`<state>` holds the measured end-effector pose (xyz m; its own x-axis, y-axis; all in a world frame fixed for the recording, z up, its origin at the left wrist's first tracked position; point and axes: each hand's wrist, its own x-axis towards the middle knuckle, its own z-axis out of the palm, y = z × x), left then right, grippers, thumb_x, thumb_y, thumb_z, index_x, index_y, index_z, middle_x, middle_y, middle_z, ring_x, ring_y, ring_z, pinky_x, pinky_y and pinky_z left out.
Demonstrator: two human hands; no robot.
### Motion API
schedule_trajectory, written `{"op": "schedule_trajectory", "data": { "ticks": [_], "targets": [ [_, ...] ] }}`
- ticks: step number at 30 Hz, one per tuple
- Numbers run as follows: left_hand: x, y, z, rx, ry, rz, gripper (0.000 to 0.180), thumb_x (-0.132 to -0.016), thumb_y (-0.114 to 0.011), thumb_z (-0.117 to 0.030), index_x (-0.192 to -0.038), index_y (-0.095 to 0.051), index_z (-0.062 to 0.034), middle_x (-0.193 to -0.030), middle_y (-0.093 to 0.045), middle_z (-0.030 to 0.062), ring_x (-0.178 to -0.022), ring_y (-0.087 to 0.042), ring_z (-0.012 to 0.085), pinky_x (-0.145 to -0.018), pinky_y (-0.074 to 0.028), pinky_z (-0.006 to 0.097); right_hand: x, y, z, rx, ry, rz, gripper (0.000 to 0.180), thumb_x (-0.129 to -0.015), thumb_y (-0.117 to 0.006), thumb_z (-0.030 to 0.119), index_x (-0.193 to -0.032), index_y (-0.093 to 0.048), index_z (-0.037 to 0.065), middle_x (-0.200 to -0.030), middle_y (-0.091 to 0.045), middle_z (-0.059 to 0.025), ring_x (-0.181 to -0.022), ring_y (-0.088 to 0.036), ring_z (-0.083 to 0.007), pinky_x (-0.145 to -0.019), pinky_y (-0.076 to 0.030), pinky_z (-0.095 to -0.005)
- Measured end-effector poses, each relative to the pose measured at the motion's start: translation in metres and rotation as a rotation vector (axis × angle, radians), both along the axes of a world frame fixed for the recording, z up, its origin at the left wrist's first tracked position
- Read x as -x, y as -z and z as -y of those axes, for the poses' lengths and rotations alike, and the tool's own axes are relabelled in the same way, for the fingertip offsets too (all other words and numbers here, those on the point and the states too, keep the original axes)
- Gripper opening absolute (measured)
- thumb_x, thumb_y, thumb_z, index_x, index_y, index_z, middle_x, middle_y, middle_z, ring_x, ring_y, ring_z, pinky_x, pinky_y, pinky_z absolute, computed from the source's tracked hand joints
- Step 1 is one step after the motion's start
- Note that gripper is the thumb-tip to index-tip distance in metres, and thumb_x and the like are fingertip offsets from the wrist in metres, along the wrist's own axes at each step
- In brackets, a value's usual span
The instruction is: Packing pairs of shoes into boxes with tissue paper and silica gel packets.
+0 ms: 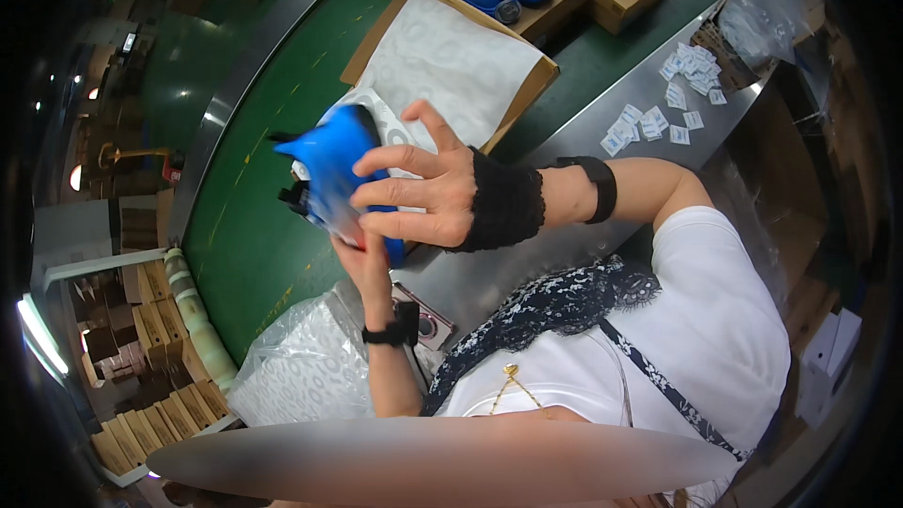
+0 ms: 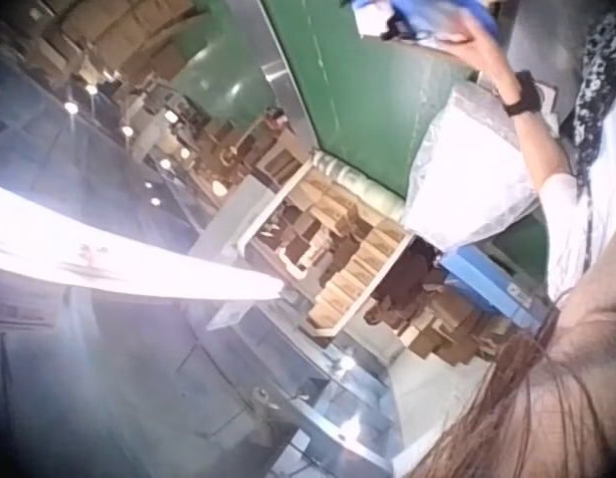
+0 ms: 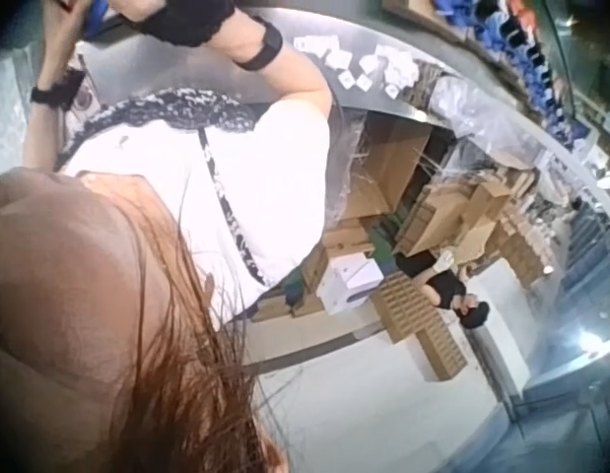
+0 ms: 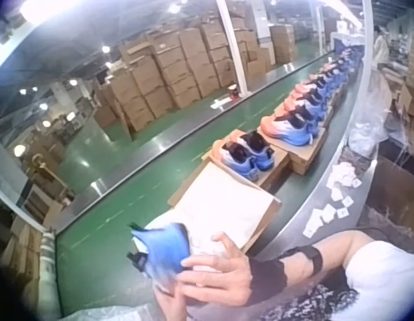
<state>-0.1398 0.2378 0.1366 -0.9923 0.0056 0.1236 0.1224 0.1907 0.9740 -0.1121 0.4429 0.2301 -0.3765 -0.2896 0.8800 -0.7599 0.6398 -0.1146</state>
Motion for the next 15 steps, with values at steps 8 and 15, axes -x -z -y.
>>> {"op": "schedule_trajectory", "data": {
  "ticks": [8,15],
  "targets": [
    [0.092,0.085,-0.027,-0.401,0.024,0.967,0.052,-0.087,-0.04,-0.043,-0.119,-0.036,-0.0018,-0.118,-0.045,0.0133,-0.106,-0.045,0.0309,-0.081,-0.038,0.057,-0.025,0.15,-0.024,0.197,-0.241,1.5,0.033,-0.074,-0.062,0.032,-0.085,-0.056,0.002,-0.087,-0.058,-0.0081,-0.081,-0.054,-0.0167,-0.072,-0.041,-0.0274],
    [0.088,0.087,-0.03,-0.261,0.307,1.046,0.046,-0.088,-0.039,-0.031,-0.119,-0.033,0.0022,-0.115,-0.042,0.0225,-0.106,-0.044,0.0353,-0.084,-0.041,0.049,0.007,0.154,-0.007,1.248,0.072,1.488,0.04,-0.071,-0.063,0.025,-0.101,-0.051,0.001,-0.093,-0.057,-0.0122,-0.087,-0.054,-0.0192,-0.073,-0.041,-0.0283]
  ]
}}
